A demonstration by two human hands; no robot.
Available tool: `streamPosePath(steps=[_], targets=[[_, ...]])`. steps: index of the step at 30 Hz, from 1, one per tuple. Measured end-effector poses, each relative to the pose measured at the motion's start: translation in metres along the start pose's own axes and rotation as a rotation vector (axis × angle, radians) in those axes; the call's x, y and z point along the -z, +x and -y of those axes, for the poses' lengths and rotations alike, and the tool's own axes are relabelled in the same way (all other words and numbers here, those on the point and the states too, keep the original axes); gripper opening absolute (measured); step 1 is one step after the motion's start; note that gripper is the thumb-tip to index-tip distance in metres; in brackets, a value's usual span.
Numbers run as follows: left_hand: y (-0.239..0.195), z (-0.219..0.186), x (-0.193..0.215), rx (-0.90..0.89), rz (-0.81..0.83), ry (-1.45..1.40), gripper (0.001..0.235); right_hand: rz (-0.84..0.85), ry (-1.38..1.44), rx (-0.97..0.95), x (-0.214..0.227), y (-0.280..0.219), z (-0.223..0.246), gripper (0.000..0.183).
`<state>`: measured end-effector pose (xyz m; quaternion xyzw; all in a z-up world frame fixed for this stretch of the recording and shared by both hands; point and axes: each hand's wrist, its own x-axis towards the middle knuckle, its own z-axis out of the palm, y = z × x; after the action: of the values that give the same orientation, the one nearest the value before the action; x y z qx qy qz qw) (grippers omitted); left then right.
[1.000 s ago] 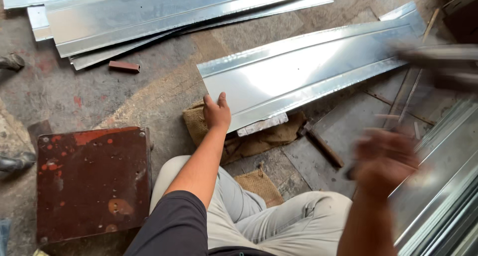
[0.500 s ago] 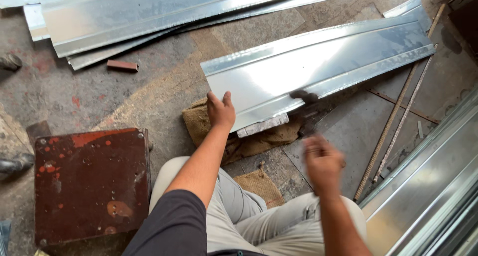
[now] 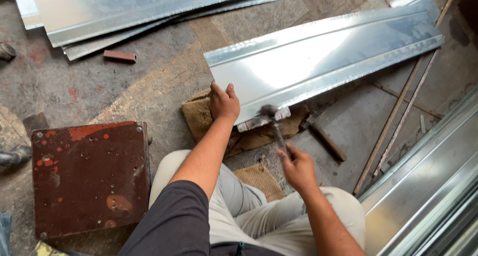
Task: The person hammers the folded edge of a metal sheet using a hammer. They reposition the metal sheet on a wooden block and repeat the hammering motion along its seam to secure the fold.
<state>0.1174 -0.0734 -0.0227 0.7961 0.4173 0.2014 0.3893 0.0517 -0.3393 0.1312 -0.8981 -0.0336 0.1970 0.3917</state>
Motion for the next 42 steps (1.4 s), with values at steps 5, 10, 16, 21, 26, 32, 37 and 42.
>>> streamPosePath(steps=[5, 10, 16, 21, 26, 32, 37, 42], targets=[[-0.010, -0.025, 0.002, 0.112, 0.032, 0.142, 0.062, -0.284, 0.312, 0.625, 0.064, -0.005, 0.040, 0.034], [-0.002, -0.042, 0.020, 0.163, 0.145, 0.152, 0.066, -0.429, 0.783, 1.110, 0.135, -0.015, 0.047, 0.030], [0.002, -0.017, 0.019, 0.048, 0.325, 0.150, 0.080, -0.258, 0.190, 0.527, -0.006, 0.004, -0.032, 0.024], [0.000, -0.018, 0.022, 0.013, 0.342, 0.212, 0.077, -0.143, 0.130, 0.174, 0.013, 0.004, 0.004, 0.019], [-0.005, -0.024, 0.029, 0.035, 0.307, 0.176, 0.076, -0.179, 0.808, 1.004, 0.105, -0.008, 0.065, 0.014], [0.002, -0.029, 0.030, 0.071, 0.355, 0.203, 0.076, -0.363, 0.643, 0.927, 0.040, -0.001, 0.018, 0.016], [0.007, -0.030, 0.032, 0.037, 0.362, 0.217, 0.077, -0.073, -0.103, 0.260, -0.021, -0.001, 0.010, 0.016], [0.003, -0.031, 0.037, 0.076, 0.368, 0.193, 0.076, -0.196, 0.330, 0.682, 0.048, -0.017, 0.062, 0.018]])
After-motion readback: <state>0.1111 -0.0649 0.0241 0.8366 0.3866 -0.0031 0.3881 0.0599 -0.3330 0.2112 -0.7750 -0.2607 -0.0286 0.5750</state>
